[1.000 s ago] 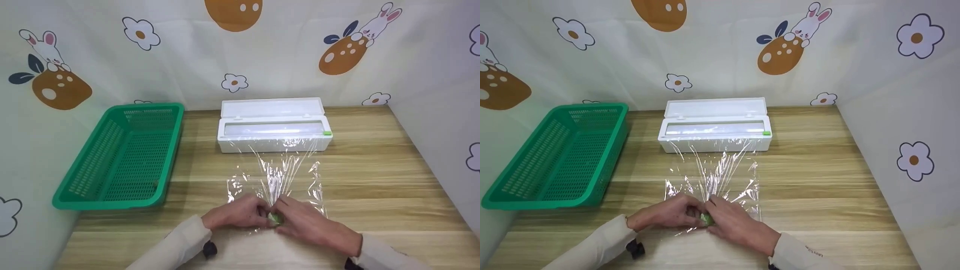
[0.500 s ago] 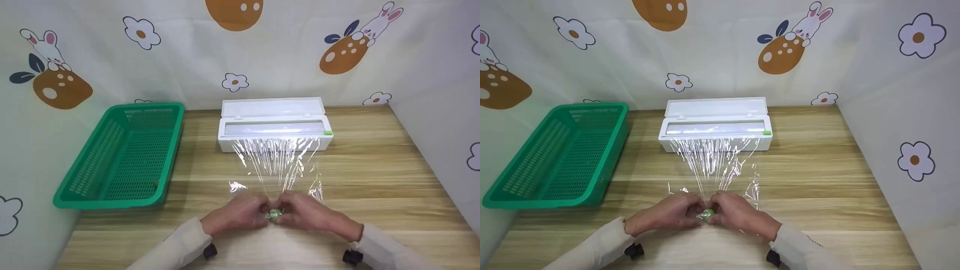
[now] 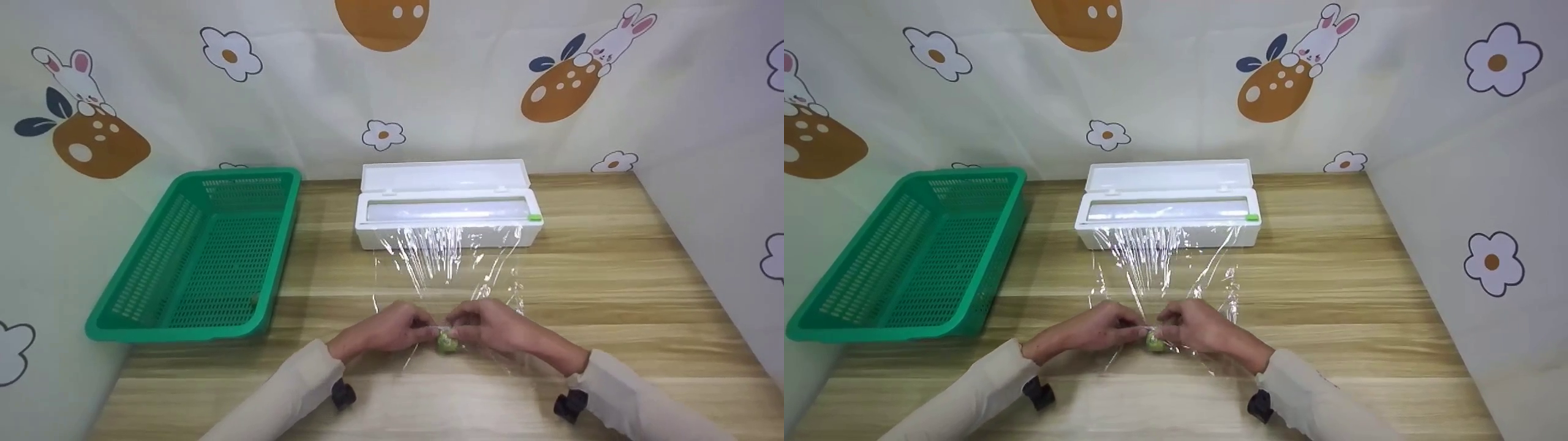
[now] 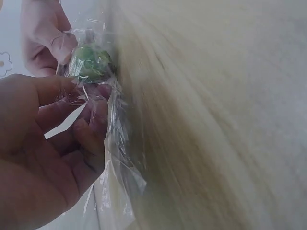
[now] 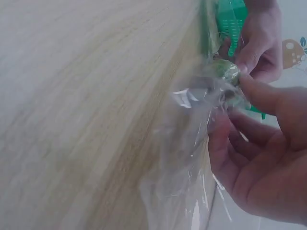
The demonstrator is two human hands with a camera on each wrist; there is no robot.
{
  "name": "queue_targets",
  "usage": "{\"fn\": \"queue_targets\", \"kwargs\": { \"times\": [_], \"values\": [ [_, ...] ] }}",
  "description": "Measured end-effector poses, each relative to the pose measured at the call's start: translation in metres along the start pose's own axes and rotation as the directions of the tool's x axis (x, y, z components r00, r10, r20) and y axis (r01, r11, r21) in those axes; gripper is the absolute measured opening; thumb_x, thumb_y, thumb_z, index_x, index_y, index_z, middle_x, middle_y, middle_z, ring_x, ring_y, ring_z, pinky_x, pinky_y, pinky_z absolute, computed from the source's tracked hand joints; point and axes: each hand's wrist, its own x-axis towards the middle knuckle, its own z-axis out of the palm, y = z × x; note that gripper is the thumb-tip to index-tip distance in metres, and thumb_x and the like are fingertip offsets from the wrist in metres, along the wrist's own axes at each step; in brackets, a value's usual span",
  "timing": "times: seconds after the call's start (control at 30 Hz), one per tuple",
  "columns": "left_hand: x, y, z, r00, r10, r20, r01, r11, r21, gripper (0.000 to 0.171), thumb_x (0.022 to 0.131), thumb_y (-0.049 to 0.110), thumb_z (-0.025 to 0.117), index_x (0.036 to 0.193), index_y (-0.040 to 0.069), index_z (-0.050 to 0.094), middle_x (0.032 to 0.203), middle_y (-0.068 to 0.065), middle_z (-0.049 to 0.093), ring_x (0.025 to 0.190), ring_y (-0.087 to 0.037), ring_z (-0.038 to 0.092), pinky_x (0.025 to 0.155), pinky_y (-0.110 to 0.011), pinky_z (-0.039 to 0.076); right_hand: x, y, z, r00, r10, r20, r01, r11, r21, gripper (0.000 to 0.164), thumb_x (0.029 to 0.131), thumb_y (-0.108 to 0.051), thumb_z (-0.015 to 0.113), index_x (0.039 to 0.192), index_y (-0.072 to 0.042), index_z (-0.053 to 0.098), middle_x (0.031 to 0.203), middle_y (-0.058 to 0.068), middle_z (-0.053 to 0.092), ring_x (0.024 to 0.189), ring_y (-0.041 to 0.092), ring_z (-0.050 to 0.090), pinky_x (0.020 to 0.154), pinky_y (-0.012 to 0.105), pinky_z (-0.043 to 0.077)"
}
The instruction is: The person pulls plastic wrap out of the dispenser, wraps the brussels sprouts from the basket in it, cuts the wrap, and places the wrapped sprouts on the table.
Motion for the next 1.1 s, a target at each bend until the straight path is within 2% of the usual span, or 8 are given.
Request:
{"fn": "queue_targets", "kwargs": {
  "times": [0.1,0.17,0.27,0.37,0.5,0.63,0.93,1.1],
  "values": [
    [0.002,-0.002,-0.001,1.000,-0.012,0.008,0.012,0.999,-0.030,0.019,0.098,0.021,0.063,0.100,0.009,0.077,0.079,-0.002,0.070,0.060,-0.001,0.048,0.056,-0.015,0.041,-0.007,-0.008,0.005,0.980,-0.082,-0.179,0.063,0.992,-0.108,0.020,0.091,-0.018,0.071,0.108,-0.008,0.071,0.099,0.002,0.071,0.086,0.011,0.066,0.074,0.019,0.057],
    [0.003,-0.003,-0.003,1.000,-0.018,0.022,0.019,0.999,-0.048,0.019,0.099,0.020,0.062,0.100,0.008,0.077,0.074,0.001,0.067,0.058,-0.002,0.046,0.054,-0.015,0.039,-0.013,-0.013,0.011,0.945,-0.213,-0.248,0.146,0.954,-0.262,0.012,0.088,-0.013,0.074,0.100,-0.011,0.072,0.095,-0.002,0.069,0.084,0.010,0.064,0.072,0.020,0.056],
    [0.005,-0.004,-0.006,0.998,-0.039,0.046,0.043,0.996,-0.083,0.021,0.099,0.019,0.061,0.097,0.007,0.077,0.069,0.005,0.060,0.056,-0.003,0.043,0.051,-0.015,0.035,-0.019,-0.018,0.020,0.891,-0.396,-0.220,0.247,0.832,-0.497,0.014,0.083,-0.015,0.079,0.096,-0.014,0.074,0.093,-0.004,0.067,0.083,0.009,0.061,0.071,0.022,0.056],
    [0.007,-0.007,-0.010,0.994,-0.064,0.086,0.075,0.987,-0.142,0.022,0.100,0.018,0.060,0.094,0.004,0.077,0.068,0.005,0.058,0.055,-0.004,0.041,0.051,-0.016,0.033,-0.019,-0.019,0.027,0.897,-0.419,-0.141,0.268,0.768,-0.582,0.024,0.081,-0.019,0.082,0.103,-0.013,0.073,0.099,-0.003,0.066,0.087,0.010,0.060,0.075,0.024,0.056],
    [0.007,-0.011,-0.015,0.984,-0.074,0.159,0.103,0.977,-0.185,0.019,0.097,0.019,0.064,0.096,0.005,0.076,0.074,0.003,0.064,0.061,-0.006,0.047,0.057,-0.017,0.039,-0.014,-0.016,0.032,0.938,-0.327,-0.115,0.212,0.803,-0.557,0.033,0.080,-0.016,0.082,0.110,-0.010,0.071,0.105,0.001,0.063,0.090,0.012,0.061,0.078,0.024,0.058],
    [0.002,-0.014,-0.025,0.977,-0.071,0.200,0.106,0.980,-0.170,0.021,0.092,0.017,0.071,0.110,0.007,0.074,0.087,0.000,0.071,0.070,-0.008,0.056,0.062,-0.019,0.046,-0.007,-0.014,0.030,0.948,-0.293,-0.125,0.184,0.824,-0.535,0.029,0.080,-0.014,0.082,0.106,-0.011,0.071,0.101,0.001,0.062,0.087,0.012,0.059,0.075,0.023,0.057],
    [-0.010,-0.024,-0.051,0.985,-0.096,0.141,0.115,0.985,-0.130,0.029,0.088,0.000,0.069,0.117,0.007,0.072,0.098,-0.013,0.075,0.076,-0.010,0.063,0.069,-0.023,0.055,0.001,-0.013,0.024,0.977,-0.194,-0.091,0.131,0.875,-0.465,0.037,0.081,-0.020,0.081,0.114,-0.010,0.068,0.105,-0.001,0.061,0.092,0.011,0.056,0.083,0.031,0.055],
    [-0.012,-0.028,-0.059,0.985,-0.100,0.139,0.118,0.985,-0.126,0.025,0.089,0.003,0.070,0.113,0.004,0.072,0.096,-0.016,0.076,0.074,-0.011,0.066,0.070,-0.026,0.058,0.006,-0.011,0.028,0.976,-0.198,-0.091,0.137,0.882,-0.452,0.038,0.080,-0.007,0.079,0.116,-0.010,0.066,0.106,0.000,0.059,0.093,0.013,0.058,0.083,0.030,0.057]
  ]
}}
